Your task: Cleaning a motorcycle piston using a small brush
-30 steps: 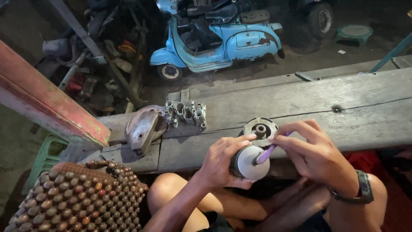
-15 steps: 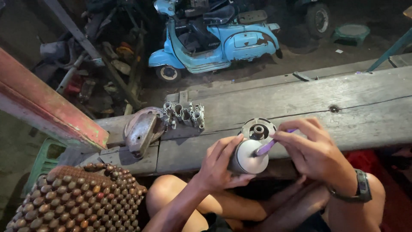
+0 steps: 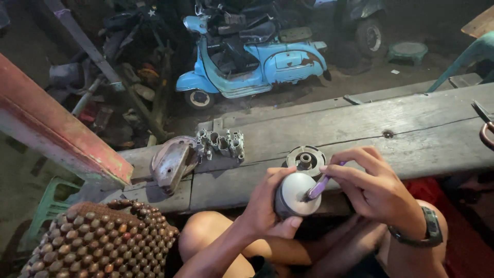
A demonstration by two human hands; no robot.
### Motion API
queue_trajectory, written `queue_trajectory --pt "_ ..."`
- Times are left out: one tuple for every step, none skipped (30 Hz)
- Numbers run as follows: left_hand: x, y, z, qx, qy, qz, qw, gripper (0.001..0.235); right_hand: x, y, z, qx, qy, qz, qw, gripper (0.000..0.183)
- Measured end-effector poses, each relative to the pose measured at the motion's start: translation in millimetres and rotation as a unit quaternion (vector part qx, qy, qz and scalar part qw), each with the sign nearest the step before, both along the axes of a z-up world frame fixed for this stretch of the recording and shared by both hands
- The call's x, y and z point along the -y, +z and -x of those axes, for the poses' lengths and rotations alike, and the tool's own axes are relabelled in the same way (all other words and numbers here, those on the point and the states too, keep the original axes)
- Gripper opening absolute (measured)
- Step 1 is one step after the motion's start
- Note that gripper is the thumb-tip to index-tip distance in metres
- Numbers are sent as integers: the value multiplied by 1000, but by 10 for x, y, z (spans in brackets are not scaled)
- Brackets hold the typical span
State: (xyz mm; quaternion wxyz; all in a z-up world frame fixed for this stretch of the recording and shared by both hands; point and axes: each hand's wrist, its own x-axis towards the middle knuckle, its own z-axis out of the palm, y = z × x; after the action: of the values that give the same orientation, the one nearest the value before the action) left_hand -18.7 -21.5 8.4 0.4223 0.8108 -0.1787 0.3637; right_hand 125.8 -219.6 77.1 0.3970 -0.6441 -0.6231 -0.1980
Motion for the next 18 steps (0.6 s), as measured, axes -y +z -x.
queue_trajectory --pt "27 32 20 0 -1 0 1000 80 9 -5 13 0 -1 0 1000 30" --pt "45 68 33 4 -4 1 1000 78 5 -3 16 1 2 -7 1000 31" --pt "62 105 48 9 -8 1 1000 77 0 -1 21 2 4 -14 1000 33" --pt "100 152 74 12 -5 2 1000 77 8 28 59 5 7 -13 1000 33" --pt "137 200 100 8 -9 9 1000 75 16 57 98 2 0 -12 1000 33" --pt "165 248 114 6 -13 16 1000 73 13 88 124 1 -6 -11 1000 34" --pt "183 267 128 10 -10 16 1000 73 10 84 118 5 -3 -11 1000 34" --pt "214 286 157 -8 -18 36 999 72 20 78 126 0 -2 -11 1000 34" --pt "245 303 182 -26 -26 55 998 72 30 71 131 -5 -2 -11 1000 35" --pt "260 334 208 -25 -24 57 998 72 32 50 121 -4 0 -10 1000 35" --pt "275 363 230 -28 -34 68 997 71 34 28 107 0 -3 -6 1000 35" --pt "289 395 258 -31 -42 79 996 69 32 5 96 3 -5 -3 1000 36" --pt "288 386 266 -30 -39 79 996 69 19 -3 98 4 -2 -3 1000 36" --pt "288 377 274 -42 -42 90 994 71 9 -11 102 7 -3 -7 1000 36" --pt "288 367 279 -55 -46 101 992 73 0 -19 104 10 -3 -11 1000 37" --pt "289 349 266 -54 -45 102 992 73 -7 -30 106 10 -2 -9 1000 37" --pt "289 331 252 -52 -47 109 992 72 -13 -40 106 8 2 -8 1000 38" --pt "282 323 229 -48 -50 114 991 71 -26 -42 99 6 6 -8 1000 38"
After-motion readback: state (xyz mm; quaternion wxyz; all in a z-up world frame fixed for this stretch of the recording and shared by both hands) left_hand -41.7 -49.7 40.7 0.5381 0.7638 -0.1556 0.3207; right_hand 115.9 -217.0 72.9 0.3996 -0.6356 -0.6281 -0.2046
